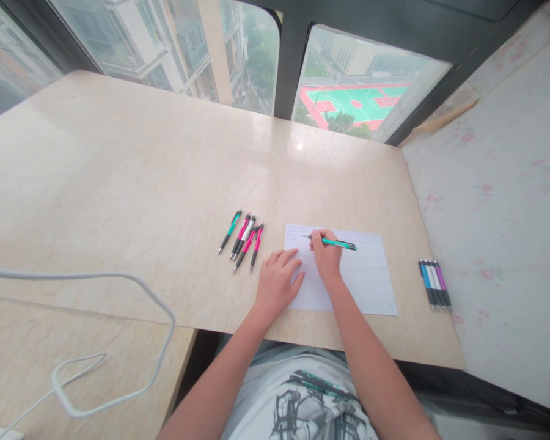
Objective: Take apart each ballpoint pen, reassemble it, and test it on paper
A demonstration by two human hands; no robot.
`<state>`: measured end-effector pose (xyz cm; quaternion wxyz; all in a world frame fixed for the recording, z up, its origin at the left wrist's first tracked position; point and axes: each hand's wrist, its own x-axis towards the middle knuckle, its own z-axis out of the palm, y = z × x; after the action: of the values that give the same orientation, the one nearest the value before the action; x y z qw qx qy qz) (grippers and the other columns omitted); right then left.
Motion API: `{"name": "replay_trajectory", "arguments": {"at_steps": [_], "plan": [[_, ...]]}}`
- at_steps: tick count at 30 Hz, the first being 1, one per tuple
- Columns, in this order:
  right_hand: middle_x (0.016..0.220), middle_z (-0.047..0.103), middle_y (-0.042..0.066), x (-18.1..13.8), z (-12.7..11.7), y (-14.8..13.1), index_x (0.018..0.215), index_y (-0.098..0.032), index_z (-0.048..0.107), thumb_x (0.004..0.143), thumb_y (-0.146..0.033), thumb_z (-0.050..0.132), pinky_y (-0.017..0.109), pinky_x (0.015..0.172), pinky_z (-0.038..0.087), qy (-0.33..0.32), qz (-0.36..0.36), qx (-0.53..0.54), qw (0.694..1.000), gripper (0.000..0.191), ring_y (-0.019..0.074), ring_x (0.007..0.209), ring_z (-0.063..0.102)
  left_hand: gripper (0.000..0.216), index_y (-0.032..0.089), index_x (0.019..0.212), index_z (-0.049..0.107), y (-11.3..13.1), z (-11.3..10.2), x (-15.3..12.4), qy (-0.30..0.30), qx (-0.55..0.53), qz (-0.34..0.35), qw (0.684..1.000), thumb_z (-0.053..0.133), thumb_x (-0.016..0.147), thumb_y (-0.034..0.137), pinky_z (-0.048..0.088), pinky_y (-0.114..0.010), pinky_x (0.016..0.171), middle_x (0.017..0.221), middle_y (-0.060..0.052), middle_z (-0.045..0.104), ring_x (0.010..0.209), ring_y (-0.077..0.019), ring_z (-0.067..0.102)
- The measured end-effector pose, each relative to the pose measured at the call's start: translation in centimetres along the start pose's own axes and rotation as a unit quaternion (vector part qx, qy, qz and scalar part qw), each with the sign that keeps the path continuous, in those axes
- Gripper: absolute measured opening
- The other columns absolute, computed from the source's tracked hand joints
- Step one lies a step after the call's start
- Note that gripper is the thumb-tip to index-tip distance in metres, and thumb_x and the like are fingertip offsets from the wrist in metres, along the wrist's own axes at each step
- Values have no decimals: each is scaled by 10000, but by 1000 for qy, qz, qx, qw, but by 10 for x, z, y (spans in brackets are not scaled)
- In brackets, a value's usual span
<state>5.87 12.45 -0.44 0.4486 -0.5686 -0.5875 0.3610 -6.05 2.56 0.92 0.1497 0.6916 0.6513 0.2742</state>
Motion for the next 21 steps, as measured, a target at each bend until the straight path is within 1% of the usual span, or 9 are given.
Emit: {"name": "replay_trajectory", "arguments": {"at_steps": [6, 8, 10, 12, 14, 15, 17, 19, 21], "plan": [[677, 582, -5, 4, -7, 1, 745, -196, 598, 883, -549, 509, 246, 541, 433, -27, 46, 104, 993, 389, 118, 565, 517, 160, 259, 1005, 632, 0, -1, 0, -2, 3, 2, 1000, 640, 847, 232, 440, -472, 925, 1298, -48, 621, 1192, -275, 514], [719, 593, 3, 4, -11, 2, 754, -191, 600, 857, -554, 554, 237, 498, 418, -50, 74, 154, 984, 380, 104, 542, 501, 153, 255, 997, 632, 0, -1, 0, -1, 6, 4, 1000, 640, 846, 230, 441, -472, 926, 1295, -48, 624, 1190, -275, 516], [681, 571, -16, 1, -20, 3, 810, -191, 601, 826, -525, 622, 226, 460, 393, -72, 98, 203, 972, 335, 97, 515, 484, 144, 251, 988, 633, -1, -1, 0, 3, 8, 6, 1000, 639, 846, 233, 443, -473, 930, 1291, -47, 626, 1186, -276, 517], [608, 531, -57, -5, -33, 3, 988, -204, 593, 794, -486, 687, 212, 431, 363, -88, 118, 235, 961, 355, 93, 478, 457, 134, 249, 982, 636, -1, -1, 0, 7, 9, 7, 1000, 636, 848, 238, 444, -472, 936, 1289, -48, 628, 1182, -278, 517], [581, 536, -82, -13, -48, 3, 1254, -229, 485, 770, -468, 727, 200, 403, 328, -103, 139, 240, 955, 591, 93, 448, 434, 133, 248, 980, 639, -2, 0, 0, 10, 11, 8, 1000, 634, 848, 241, 443, -468, 943, 1285, -48, 631, 1178, -277, 519], [577, 548, -85, -17, -56, 4, 1344, -236, 410, 767, -467, 733, 196, 397, 318, -108, 148, 233, 955, 700, 96, 445, 434, 132, 249, 980, 640, -2, 0, 0, 11, 12, 9, 1000, 633, 848, 242, 443, -466, 947, 1283, -47, 632, 1177, -276, 520], [598, 589, -68, -25, -71, 5, 1414, -233, 337, 779, -485, 718, 196, 396, 313, -108, 159, 213, 958, 783, 101, 454, 447, 130, 251, 978, 641, -3, 1, 1, 11, 14, 11, 1000, 629, 849, 241, 441, -463, 955, 1283, -43, 633, 1180, -276, 520], [661, 639, -36, -32, -82, 6, 1389, -225, 380, 801, -509, 684, 201, 401, 308, -97, 163, 201, 961, 721, 100, 467, 454, 133, 252, 980, 641, -5, 2, 1, 14, 16, 14, 1000, 625, 848, 236, 439, -465, 963, 1284, -40, 633, 1175, -276, 524], [732, 678, -4, -38, -90, 7, 1299, -215, 458, 821, -525, 652, 206, 405, 290, -79, 165, 202, 962, 602, 94, 472, 449, 133, 251, 978, 643, -6, 2, 2, 17, 17, 20, 1000, 622, 848, 234, 442, -464, 965, 1278, -41, 636, 1167, -276, 531]]}}
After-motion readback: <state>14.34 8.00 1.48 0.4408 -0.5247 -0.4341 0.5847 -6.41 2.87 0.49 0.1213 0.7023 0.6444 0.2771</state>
